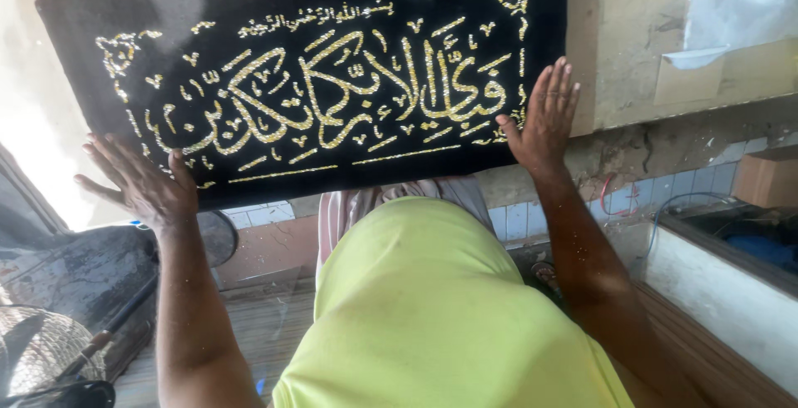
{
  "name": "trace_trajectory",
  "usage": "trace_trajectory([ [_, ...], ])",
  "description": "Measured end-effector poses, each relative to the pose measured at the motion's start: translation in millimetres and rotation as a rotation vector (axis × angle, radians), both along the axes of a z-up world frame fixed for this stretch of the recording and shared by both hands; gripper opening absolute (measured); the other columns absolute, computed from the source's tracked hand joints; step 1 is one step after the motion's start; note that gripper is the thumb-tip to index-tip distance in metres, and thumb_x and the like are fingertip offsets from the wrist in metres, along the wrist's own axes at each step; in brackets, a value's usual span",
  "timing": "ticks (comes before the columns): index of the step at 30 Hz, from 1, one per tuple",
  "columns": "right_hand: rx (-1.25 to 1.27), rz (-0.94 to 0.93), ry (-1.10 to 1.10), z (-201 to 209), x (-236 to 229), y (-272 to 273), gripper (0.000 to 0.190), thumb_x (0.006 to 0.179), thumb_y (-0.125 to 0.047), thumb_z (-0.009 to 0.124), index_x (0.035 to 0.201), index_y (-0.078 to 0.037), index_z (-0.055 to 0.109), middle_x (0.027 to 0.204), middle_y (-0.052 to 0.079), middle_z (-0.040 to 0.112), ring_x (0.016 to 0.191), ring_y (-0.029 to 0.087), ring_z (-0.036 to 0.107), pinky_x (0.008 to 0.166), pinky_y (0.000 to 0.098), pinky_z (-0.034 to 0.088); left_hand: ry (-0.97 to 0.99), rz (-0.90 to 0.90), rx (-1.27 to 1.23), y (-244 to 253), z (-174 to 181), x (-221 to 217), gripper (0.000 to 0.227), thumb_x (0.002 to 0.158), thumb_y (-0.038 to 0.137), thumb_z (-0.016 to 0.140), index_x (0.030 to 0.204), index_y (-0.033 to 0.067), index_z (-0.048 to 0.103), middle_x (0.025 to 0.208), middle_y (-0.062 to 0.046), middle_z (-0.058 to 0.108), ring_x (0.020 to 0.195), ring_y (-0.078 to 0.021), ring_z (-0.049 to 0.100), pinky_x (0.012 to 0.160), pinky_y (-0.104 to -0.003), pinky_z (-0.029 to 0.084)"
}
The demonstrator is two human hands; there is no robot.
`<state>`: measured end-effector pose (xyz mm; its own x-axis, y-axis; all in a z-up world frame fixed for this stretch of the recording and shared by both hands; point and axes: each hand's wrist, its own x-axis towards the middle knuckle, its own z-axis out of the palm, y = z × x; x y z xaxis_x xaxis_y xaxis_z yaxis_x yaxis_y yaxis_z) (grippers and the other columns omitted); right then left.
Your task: The person applies white adhesive to a rectangular cardboard sheet using a small card, then places a black fabric with gold Arabic calligraphy onto the glued surface and presses it down. The person repeats this process with a second cardboard sheet and a second fabric piece.
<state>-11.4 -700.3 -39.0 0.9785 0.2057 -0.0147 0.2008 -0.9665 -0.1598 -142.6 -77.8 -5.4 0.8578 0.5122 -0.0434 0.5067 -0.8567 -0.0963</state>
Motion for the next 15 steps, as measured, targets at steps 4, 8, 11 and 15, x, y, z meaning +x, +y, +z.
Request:
trace_trajectory([
  [4, -0.016, 0.061, 0.09, 5.5, 5.7, -13.6, 0.109, 0.1, -0.081, 0.022, 0.165, 0.006, 0.006, 0.174, 0.029, 0.006, 0.164, 0.041, 0.008, 0.131, 0.0625, 0.004, -0.15, -0.107, -0.082, -121.9, -7.2, 11.2, 0.095, 0.105, 0.076, 0.015, 0.168, 0.0048, 0.014, 0.177, -0.015, 0.008, 0.165, -0.0267, 0.007, 0.131, -0.057, -0.007],
  [8, 0.021, 0.068, 0.003, 24.0, 47.9, -30.7, 0.109, 0.102, -0.08, 0.024, 0.164, 0.008, 0.006, 0.172, 0.032, 0.005, 0.163, 0.044, 0.006, 0.131, 0.0609, 0.001, 0.198, -0.424, -0.327, -296.8, -5.2, 43.4, 0.108, 0.096, 0.087, 0.024, 0.167, 0.009, 0.002, 0.175, -0.009, -0.008, 0.161, -0.0194, -0.007, 0.13, -0.054, -0.004],
  [11, 0.072, 0.152, 0.013, 35.7, 117.4, -30.4, 0.108, 0.104, -0.079, 0.027, 0.165, 0.009, 0.009, 0.173, 0.032, 0.009, 0.162, 0.044, 0.007, 0.132, 0.0575, 0.002, 0.489, -0.693, -0.353, -410.6, 6.9, 78.8, 0.105, 0.095, 0.086, 0.024, 0.166, 0.0124, 0.002, 0.173, -0.008, -0.009, 0.159, -0.0205, -0.007, 0.129, -0.049, 0.001],
  [15, 0.098, 0.296, 0.244, 33.9, 196.8, -17.6, 0.1, 0.102, -0.083, 0.025, 0.166, -0.007, 0.023, 0.171, 0.016, 0.032, 0.163, 0.032, 0.028, 0.134, 0.0474, 0.021, 0.156, -0.905, -0.434, -490.7, 20.1, 109.2, 0.106, 0.097, 0.084, 0.033, 0.166, 0.0056, 0.017, 0.175, -0.01, 0.012, 0.163, -0.0231, 0.01, 0.133, -0.046, 0.008],
])
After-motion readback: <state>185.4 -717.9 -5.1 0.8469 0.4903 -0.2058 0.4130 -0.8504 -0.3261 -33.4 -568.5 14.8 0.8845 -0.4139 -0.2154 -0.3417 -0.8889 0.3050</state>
